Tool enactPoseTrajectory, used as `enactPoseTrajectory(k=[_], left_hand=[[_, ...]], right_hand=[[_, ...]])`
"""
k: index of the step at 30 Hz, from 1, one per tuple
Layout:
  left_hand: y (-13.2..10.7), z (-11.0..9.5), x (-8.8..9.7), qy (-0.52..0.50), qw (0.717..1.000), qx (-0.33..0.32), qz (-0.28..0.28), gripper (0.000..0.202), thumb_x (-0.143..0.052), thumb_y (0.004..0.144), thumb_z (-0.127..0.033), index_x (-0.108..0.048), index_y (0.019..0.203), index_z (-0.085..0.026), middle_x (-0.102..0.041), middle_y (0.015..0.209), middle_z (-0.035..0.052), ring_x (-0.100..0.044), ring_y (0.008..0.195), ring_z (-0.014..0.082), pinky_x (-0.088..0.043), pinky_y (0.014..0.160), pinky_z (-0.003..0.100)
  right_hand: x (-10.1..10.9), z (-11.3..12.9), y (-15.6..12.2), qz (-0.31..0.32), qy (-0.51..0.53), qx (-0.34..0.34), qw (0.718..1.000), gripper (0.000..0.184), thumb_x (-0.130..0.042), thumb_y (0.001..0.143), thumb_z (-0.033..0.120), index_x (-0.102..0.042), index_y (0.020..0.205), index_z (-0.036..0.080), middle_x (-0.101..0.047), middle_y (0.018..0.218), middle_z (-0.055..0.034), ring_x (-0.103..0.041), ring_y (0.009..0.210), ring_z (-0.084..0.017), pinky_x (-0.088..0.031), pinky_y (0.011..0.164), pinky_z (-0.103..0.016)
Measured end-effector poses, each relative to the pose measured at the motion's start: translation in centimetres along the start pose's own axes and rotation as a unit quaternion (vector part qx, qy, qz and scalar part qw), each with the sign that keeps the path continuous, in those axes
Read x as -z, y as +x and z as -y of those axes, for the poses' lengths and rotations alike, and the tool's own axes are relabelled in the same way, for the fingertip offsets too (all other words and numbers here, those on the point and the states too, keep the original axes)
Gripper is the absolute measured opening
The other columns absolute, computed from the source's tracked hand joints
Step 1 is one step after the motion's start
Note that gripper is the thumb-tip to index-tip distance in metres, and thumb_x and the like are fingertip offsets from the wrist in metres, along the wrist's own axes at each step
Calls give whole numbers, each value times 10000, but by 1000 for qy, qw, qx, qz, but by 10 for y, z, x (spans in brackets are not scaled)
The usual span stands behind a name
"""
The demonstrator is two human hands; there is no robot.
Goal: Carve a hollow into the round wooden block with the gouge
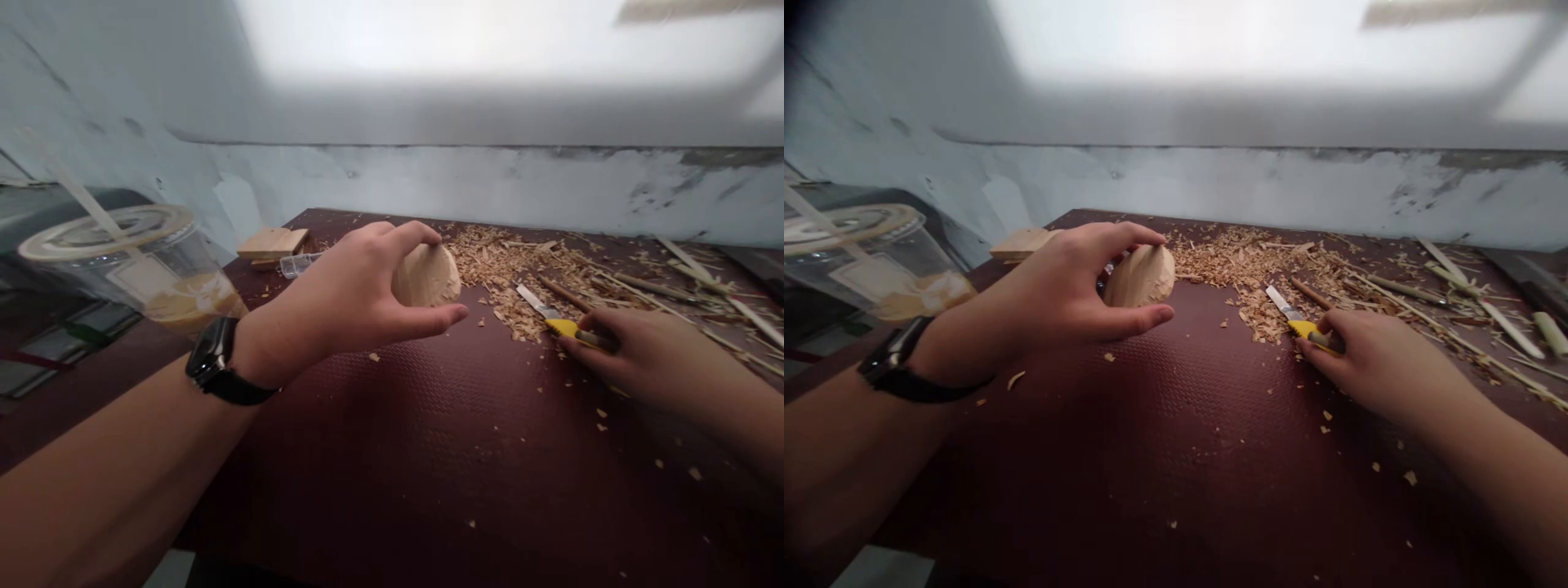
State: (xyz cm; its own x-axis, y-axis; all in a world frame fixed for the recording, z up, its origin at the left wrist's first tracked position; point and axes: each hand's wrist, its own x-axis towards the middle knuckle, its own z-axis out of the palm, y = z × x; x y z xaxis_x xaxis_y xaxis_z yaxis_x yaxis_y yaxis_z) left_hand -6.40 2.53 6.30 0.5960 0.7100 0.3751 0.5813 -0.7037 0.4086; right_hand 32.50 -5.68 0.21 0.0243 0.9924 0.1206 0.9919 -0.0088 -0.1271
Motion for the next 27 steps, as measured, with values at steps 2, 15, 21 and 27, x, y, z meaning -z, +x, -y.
enactPoseTrajectory(k=[2,15,21,27], left_hand=[[-2,-3,-3,-4,1000,5,22,870,-842,905,-826,-742,1588,-297,-766,1549,157,-736,1359,389,-588,1118,520],[-19,-40,-38,21,943,-43,330,938,-1011,785,-645,-731,1626,-336,-671,1546,146,-640,1451,411,-595,1254,572],[-12,-25,-37,-147,954,1,261,741,-921,869,-495,-736,1560,-304,-688,1588,133,-652,1523,352,-528,1367,555],[-5,-43,-77,-595,786,155,58,411,-696,932,-579,-582,1164,-260,-738,1034,57,-717,883,192,-641,823,389]], right_hand=[[0,1,-2,-6,6,11,1000,448,-612,1060,663,-541,769,329,-715,763,-142,-626,674,-330,-422,710,-514],[27,33,-16,-91,254,-28,963,717,-657,1054,883,-538,702,271,-522,666,-50,-451,625,-201,-323,617,-395],[31,103,-19,25,699,37,714,537,-946,972,727,-716,843,260,-569,756,22,-505,635,-141,-472,616,-320],[9,167,-1,107,793,44,598,731,-1069,793,766,-561,786,240,-421,628,92,-381,528,-92,-367,491,-246]])
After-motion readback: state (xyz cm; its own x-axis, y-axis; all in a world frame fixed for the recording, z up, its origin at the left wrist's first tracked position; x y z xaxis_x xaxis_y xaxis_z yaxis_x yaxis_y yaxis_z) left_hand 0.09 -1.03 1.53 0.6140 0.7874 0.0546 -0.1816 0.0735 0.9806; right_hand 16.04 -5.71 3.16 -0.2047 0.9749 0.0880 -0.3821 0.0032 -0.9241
